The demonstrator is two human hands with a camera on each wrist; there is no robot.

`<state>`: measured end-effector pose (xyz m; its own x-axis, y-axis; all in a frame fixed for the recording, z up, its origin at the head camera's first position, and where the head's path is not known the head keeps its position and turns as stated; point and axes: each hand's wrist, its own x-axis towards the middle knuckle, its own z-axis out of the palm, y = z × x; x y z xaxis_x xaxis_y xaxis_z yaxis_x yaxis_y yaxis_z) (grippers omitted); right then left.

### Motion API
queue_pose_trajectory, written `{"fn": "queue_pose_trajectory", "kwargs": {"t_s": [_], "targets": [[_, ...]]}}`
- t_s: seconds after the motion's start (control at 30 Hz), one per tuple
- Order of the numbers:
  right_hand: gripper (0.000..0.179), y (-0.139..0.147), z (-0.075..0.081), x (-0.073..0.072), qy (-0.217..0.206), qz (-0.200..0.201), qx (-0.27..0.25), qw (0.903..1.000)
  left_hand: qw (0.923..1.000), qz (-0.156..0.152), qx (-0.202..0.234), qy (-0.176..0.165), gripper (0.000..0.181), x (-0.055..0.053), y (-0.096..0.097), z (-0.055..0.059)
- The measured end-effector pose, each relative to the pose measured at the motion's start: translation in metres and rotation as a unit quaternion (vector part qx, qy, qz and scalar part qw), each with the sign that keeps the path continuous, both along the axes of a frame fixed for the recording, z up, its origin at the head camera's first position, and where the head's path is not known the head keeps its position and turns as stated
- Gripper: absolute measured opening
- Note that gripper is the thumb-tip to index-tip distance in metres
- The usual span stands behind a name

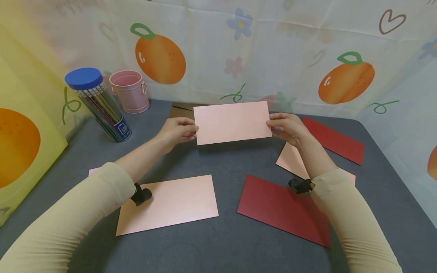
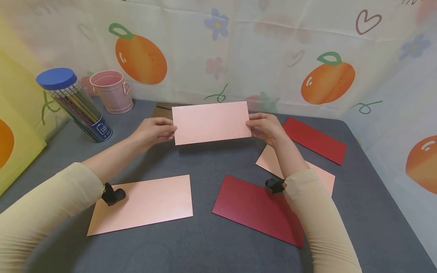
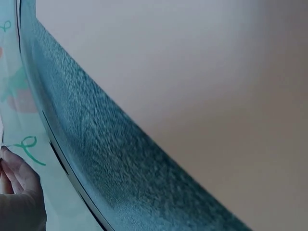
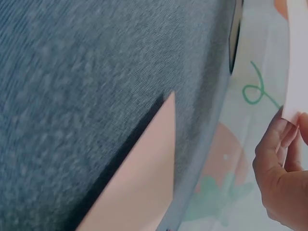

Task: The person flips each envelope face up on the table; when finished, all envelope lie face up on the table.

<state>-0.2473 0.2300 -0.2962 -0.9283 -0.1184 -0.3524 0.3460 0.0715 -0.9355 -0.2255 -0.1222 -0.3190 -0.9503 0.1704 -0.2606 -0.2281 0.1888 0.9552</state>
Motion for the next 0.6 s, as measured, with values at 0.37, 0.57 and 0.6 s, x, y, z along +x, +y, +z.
{"fn": "queue_pose_trajectory", "kwargs": {"t_s": [0.37,0.57,0.6], "targets": [[0.02,-0.013,0.002,0.004,0.009,0.013,-0.02,0.9997,0.9997,0.015,0.018,0.001,0.028,0.001,-0.013,0.005],[0.01,-0.016,0.001,0.005,0.009,0.012,-0.017,0.9997,0.9998,0.012,0.007,0.013,0.034,0.001,-0.022,0.006],[0.01,-0.016,0.001,0.005,0.009,0.013,-0.012,0.9998,0.9998,0.011,0.008,0.017,0.035,0.0,-0.023,0.006]]}}
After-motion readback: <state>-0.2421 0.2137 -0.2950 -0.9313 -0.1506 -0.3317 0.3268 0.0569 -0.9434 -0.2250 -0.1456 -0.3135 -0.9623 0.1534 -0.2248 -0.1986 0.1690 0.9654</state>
